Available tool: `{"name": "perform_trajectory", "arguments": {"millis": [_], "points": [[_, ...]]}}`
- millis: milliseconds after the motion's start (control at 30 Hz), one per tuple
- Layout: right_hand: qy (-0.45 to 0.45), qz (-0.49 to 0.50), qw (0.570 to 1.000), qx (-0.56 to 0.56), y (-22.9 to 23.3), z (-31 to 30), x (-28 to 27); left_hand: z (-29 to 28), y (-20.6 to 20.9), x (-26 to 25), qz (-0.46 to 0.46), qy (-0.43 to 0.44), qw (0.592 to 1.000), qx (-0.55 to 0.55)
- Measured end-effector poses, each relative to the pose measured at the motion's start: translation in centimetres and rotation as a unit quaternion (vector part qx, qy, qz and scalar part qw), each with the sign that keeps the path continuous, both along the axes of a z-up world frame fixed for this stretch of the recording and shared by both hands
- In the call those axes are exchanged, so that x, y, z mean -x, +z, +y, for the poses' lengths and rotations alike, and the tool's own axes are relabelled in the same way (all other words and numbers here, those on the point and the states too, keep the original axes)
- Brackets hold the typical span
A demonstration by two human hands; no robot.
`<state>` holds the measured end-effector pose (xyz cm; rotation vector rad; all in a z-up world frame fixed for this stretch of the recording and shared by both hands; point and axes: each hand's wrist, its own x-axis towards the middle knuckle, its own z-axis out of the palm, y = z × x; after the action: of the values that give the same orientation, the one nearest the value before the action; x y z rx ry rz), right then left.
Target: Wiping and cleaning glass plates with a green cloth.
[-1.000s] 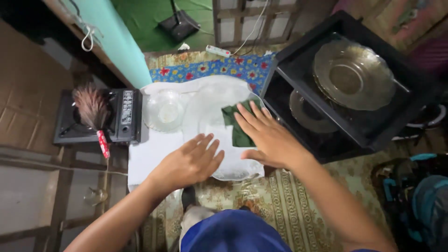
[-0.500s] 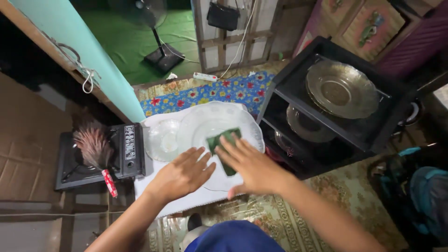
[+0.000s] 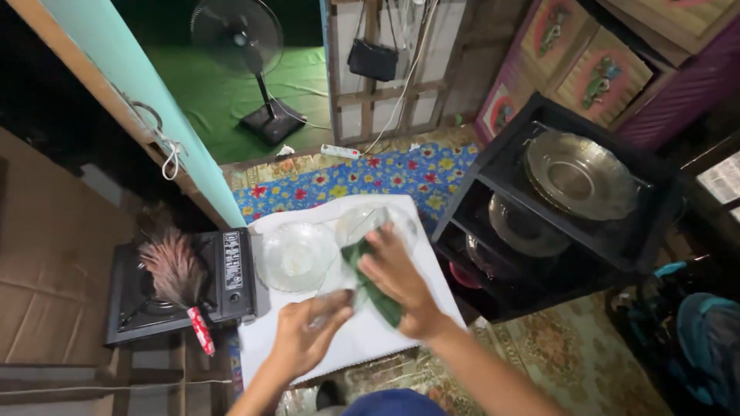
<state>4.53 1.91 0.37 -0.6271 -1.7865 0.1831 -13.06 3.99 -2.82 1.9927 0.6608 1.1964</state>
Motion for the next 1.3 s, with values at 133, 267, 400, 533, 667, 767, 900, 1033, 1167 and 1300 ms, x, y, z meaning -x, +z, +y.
{"name": "perform_trajectory", "arguments": {"millis": [133, 267, 400, 533, 667, 767, 900, 1033, 1167, 1300], "points": [[-0.161, -0.155, 0.974, -0.042, -5.3, -0.3, 2.3, -0.5, -0.6, -0.2, -0.024, 0.111, 0.986, 0.125], [-0.118, -0.113, 0.985, 0.051, -5.0, -0.1, 0.8, -1.0, 0.7, -0.4, -0.194, 0.101, 0.936, 0.275], [-0.196, -0.141, 0.967, 0.082, -3.7, -0.9, 2.2, -0.9, -1.6, -1.9, -0.282, 0.113, 0.889, 0.344], [-0.141, -0.219, 0.964, 0.053, -2.8, -1.8, 2.2, -0.1, -5.0, -2.5, -0.139, 0.196, 0.939, 0.245], [-0.103, -0.155, 0.973, 0.133, -4.8, -0.8, -1.0, 0.1, -3.7, -4.0, -0.203, 0.141, 0.927, 0.280], [-0.162, -0.131, 0.970, 0.127, -5.0, -1.5, -0.6, 0.4, -2.2, -4.7, -0.275, 0.068, 0.907, 0.311], [-0.146, -0.216, 0.961, 0.096, -4.4, -3.0, 0.9, 1.8, -6.6, -4.6, -0.138, 0.183, 0.957, 0.178], [-0.130, -0.191, 0.967, 0.109, -4.1, -1.0, -0.6, 0.6, -4.6, -5.4, -0.098, 0.138, 0.974, 0.151], [-0.216, -0.087, 0.960, 0.156, -3.9, -0.1, -0.5, 0.4, -2.0, -5.7, -0.094, 0.081, 0.983, 0.133], [-0.193, -0.164, 0.958, 0.134, -5.6, -1.5, 1.2, 1.9, -5.7, -5.3, -0.135, 0.169, 0.960, 0.176]]}}
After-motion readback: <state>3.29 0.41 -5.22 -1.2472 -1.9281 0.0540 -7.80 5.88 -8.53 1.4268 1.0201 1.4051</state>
